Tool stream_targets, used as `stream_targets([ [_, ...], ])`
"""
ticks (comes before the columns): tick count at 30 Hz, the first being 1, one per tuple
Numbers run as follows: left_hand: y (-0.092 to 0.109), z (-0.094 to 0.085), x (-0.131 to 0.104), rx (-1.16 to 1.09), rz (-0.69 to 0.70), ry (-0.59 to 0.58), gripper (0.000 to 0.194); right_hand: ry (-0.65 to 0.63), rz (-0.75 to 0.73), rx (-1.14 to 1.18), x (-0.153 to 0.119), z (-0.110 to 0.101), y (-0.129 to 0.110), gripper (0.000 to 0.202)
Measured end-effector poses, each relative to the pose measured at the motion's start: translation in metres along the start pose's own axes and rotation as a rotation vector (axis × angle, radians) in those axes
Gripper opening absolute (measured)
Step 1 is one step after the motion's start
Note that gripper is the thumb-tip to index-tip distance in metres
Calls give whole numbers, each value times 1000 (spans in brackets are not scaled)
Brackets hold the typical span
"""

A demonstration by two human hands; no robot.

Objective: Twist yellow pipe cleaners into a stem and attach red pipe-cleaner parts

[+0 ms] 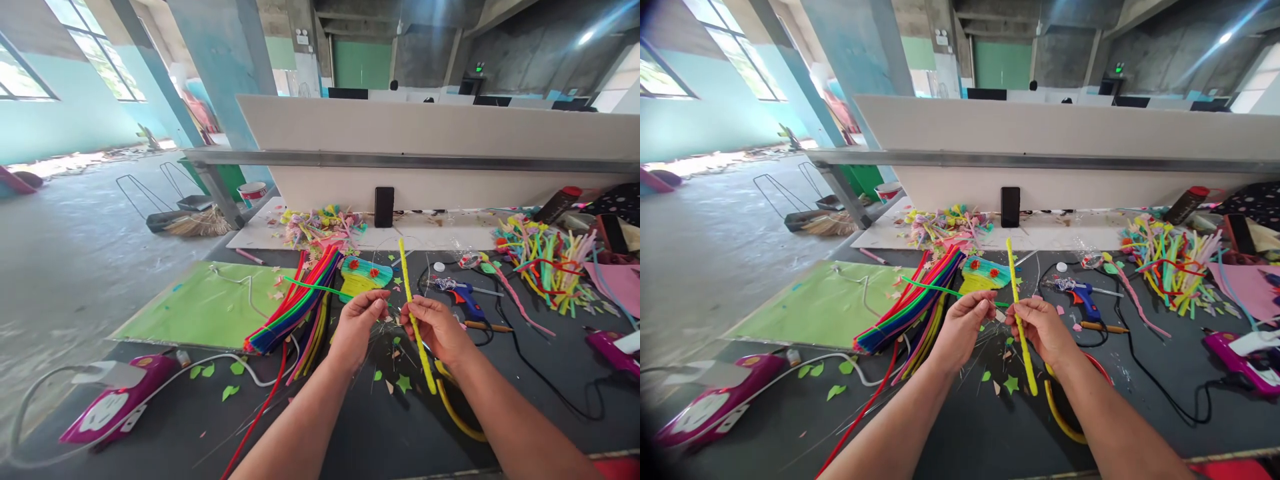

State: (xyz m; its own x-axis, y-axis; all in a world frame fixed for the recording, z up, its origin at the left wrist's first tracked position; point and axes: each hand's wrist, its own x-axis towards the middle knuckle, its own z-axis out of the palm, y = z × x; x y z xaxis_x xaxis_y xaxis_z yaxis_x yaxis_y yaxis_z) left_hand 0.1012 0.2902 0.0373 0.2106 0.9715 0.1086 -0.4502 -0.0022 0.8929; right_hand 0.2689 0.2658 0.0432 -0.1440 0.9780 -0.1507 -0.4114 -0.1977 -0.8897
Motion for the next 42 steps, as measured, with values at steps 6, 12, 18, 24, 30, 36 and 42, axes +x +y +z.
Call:
stream_targets([
  [6,2,-1,-2,-31,51,-82,10,-63,50,12,2,-2,1,19],
  [12,2,-1,-2,-7,144,-97,5,-106,77,25,2,-3,4,19],
  [18,-2,0,-4,-35,189,-47,7,-85,70,-3,2,-3,4,22],
  [24,1,-2,-3,-38,83,-77,9,-15,11,-114,-1,0,0,24],
  [30,1,-5,5,-57,51,49,11,133,-172,-529,-9,10,-7,29],
  [36,1,-5,8,6,64,99,15,193,-259,-691,-11,9,-2,29],
  [42,1,-3,7,10,30,124,15,234,-304,-709,-8,9,4,27],
])
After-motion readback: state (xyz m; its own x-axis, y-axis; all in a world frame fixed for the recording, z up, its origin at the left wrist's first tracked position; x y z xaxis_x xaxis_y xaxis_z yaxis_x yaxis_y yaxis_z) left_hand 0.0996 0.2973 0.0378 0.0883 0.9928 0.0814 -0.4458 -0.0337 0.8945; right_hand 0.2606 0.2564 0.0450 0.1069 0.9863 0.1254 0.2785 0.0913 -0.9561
